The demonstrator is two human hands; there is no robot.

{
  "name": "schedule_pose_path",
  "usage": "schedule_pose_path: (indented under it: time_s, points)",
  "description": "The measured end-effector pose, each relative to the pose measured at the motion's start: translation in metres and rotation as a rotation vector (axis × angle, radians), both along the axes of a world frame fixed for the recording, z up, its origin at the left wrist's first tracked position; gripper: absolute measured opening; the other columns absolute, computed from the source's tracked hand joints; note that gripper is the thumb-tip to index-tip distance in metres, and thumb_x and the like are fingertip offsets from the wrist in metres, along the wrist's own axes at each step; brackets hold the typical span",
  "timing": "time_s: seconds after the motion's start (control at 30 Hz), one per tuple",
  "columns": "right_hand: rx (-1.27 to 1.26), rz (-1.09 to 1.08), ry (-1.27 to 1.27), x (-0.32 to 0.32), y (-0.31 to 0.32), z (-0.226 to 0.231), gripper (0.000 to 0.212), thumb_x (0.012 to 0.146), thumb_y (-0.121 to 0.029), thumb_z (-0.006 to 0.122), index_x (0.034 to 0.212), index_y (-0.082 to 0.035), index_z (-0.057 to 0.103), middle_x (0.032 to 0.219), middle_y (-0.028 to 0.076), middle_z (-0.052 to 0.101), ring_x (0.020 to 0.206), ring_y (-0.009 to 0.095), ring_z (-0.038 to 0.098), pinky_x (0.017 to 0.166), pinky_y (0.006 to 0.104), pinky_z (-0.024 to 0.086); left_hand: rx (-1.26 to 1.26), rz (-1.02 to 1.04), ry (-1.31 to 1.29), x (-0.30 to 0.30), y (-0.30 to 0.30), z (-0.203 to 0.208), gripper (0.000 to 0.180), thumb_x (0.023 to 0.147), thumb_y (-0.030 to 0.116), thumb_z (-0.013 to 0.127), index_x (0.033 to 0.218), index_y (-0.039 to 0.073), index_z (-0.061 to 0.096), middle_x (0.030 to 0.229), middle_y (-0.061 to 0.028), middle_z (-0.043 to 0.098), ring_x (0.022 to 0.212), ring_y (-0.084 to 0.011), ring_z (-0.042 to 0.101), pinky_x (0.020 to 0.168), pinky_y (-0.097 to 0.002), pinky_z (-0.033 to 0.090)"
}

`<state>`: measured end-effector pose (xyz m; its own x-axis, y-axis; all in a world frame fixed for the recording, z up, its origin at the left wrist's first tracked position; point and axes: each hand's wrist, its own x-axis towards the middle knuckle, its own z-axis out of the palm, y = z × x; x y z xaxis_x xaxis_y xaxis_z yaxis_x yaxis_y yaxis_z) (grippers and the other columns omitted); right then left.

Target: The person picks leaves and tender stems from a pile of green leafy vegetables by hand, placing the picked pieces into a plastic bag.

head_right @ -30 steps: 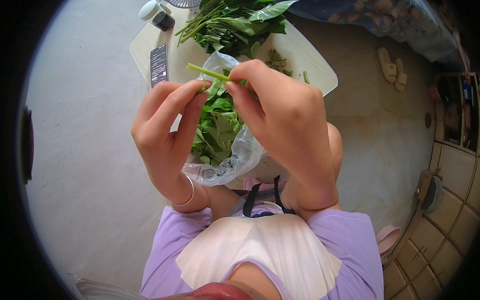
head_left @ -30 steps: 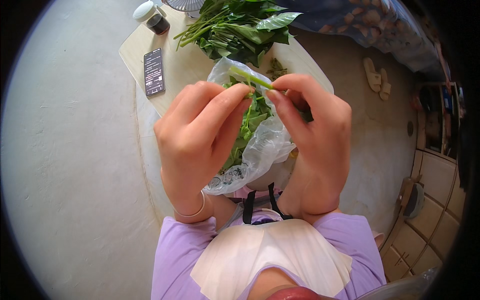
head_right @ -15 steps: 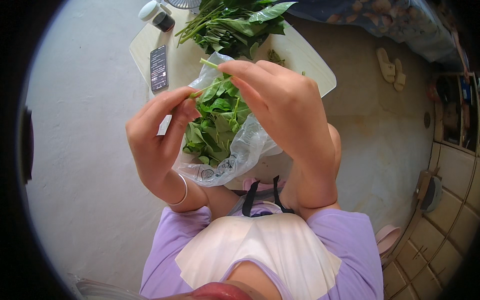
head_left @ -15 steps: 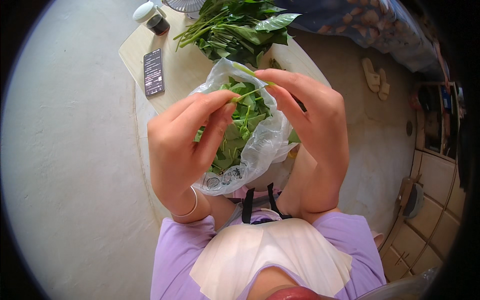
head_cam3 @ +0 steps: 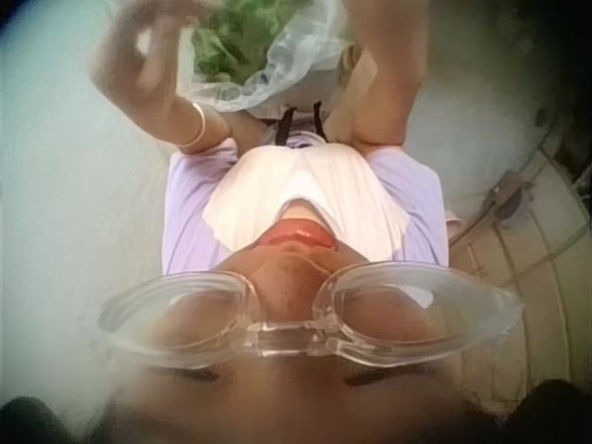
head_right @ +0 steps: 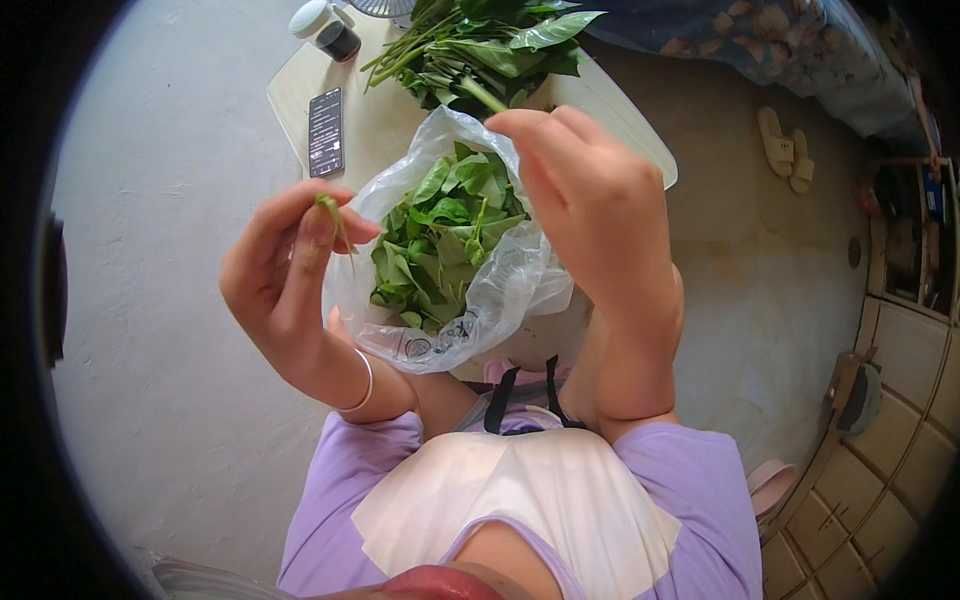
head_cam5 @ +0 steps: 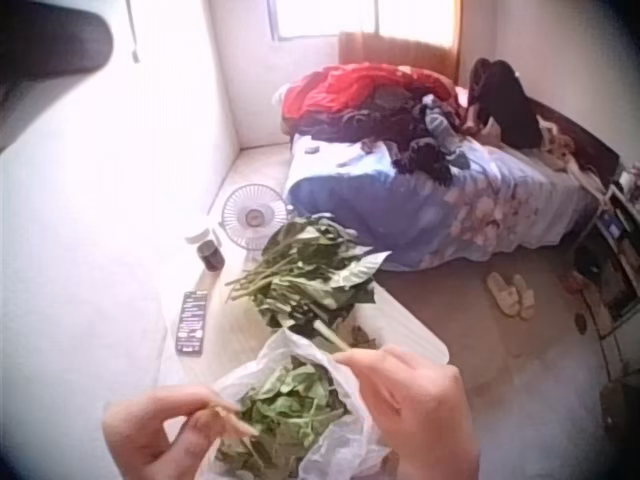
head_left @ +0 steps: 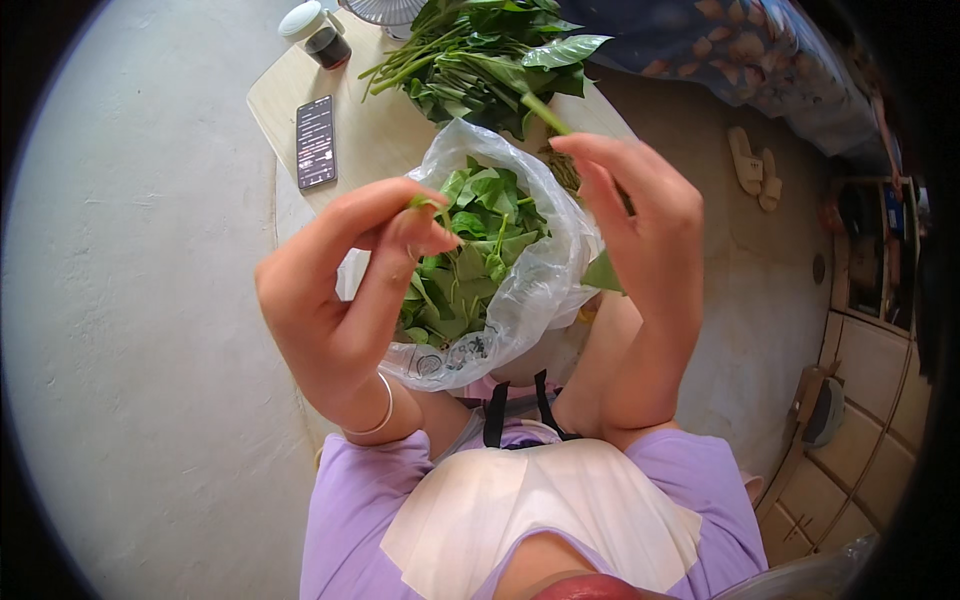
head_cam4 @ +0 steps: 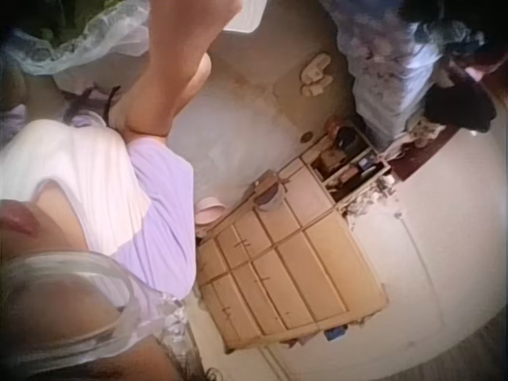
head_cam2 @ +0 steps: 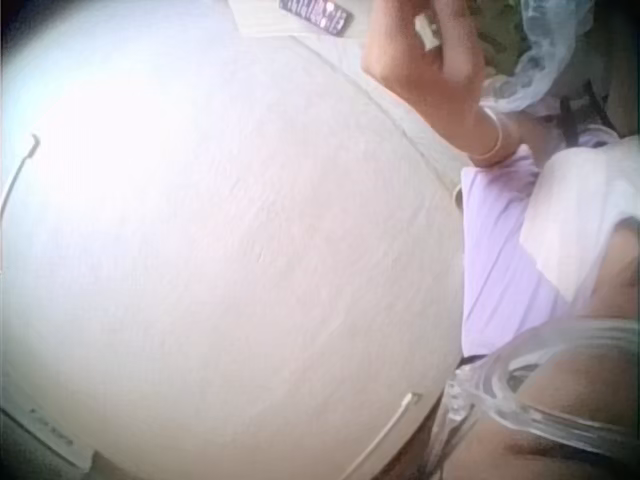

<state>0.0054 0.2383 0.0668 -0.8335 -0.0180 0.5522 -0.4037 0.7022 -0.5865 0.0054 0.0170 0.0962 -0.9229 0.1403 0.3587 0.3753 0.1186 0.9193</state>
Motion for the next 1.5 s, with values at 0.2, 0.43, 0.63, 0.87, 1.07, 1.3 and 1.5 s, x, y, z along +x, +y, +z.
schedule_pose_path:
  time_s: [0.2, 0.43, 0.63, 0.87, 1.07, 1.3, 1.5]
  points:
    - [-0.415, 0.297, -0.185, 0.006, -0.003, 0.016, 0.016, 0.084, -0.004, 0.070, 0.100, -0.003, 0.070, 0.080, 0.004, 0.057, 0.058, 0.008, 0.051, 0.050, 0.0248, 0.040, -0.166, -0.070, 0.011, -0.007, 0.011, -0.007, 0.014, 0.089, -0.004, 0.064, 0.102, -0.005, 0.068, 0.081, -0.0100, 0.071, 0.073, -0.0131, 0.069, 0.064, -0.0235, 0.052]
    - [-0.297, 0.267, -0.065, 0.005, -0.020, 0.010, 0.012, 0.081, -0.004, 0.075, 0.092, -0.003, 0.068, 0.079, 0.004, 0.057, 0.055, 0.010, 0.051, 0.049, 0.0241, 0.040, -0.213, -0.080, 0.076, -0.008, 0.016, -0.010, 0.013, 0.085, 0.001, 0.071, 0.098, 0.000, 0.070, 0.080, -0.0107, 0.071, 0.068, -0.0154, 0.069, 0.059, -0.0266, 0.054]
    - [-0.293, 0.283, -0.088, 0.009, -0.022, 0.019, 0.011, 0.081, 0.001, 0.072, 0.090, -0.003, 0.067, 0.079, 0.005, 0.058, 0.054, 0.011, 0.053, 0.047, 0.0244, 0.041, -0.131, -0.142, -0.067, -0.008, 0.014, -0.009, 0.012, 0.089, 0.003, 0.069, 0.099, 0.000, 0.065, 0.080, -0.0106, 0.072, 0.072, -0.0150, 0.072, 0.060, -0.0239, 0.053]
    - [-0.286, 0.315, -0.172, 0.012, -0.022, 0.026, 0.010, 0.081, 0.002, 0.070, 0.088, -0.002, 0.065, 0.079, 0.004, 0.058, 0.056, 0.011, 0.057, 0.048, 0.0256, 0.043, 0.062, -0.203, -0.264, -0.005, 0.008, -0.007, 0.010, 0.097, 0.005, 0.060, 0.104, -0.001, 0.057, 0.085, -0.0119, 0.074, 0.079, -0.0139, 0.072, 0.064, -0.0227, 0.053]
    - [-0.227, 0.178, -0.110, 0.010, 0.005, 0.027, 0.010, 0.079, 0.002, 0.072, 0.085, 0.000, 0.064, 0.079, 0.005, 0.058, 0.056, 0.012, 0.055, 0.050, 0.0254, 0.042, 0.098, -0.098, -0.212, -0.013, 0.002, -0.008, 0.011, 0.102, 0.009, 0.051, 0.108, 0.000, 0.055, 0.092, -0.0130, 0.074, 0.084, -0.0163, 0.071, 0.067, -0.0250, 0.054]
    - [-0.089, -0.172, -0.308, -0.003, 0.070, 0.004, 0.007, 0.083, -0.005, 0.069, 0.086, 0.000, 0.066, 0.082, 0.008, 0.062, 0.070, 0.018, 0.060, 0.065, 0.0308, 0.047, -0.387, -0.106, -0.065, -0.014, 0.003, -0.016, 0.017, 0.094, 0.007, 0.060, 0.110, 0.004, 0.065, 0.094, -0.0119, 0.072, 0.083, -0.0205, 0.072, 0.069, -0.0304, 0.053]
    - [-0.017, -0.250, -0.427, -0.015, 0.084, -0.024, 0.013, 0.088, -0.014, 0.065, 0.091, -0.002, 0.068, 0.088, 0.010, 0.063, 0.079, 0.026, 0.063, 0.071, 0.0360, 0.049, -0.746, -0.167, 0.134, -0.014, 0.007, -0.021, 0.026, 0.091, 0.016, 0.063, 0.116, 0.009, 0.064, 0.107, -0.0101, 0.068, 0.091, -0.0320, 0.065, 0.078, -0.0396, 0.051]
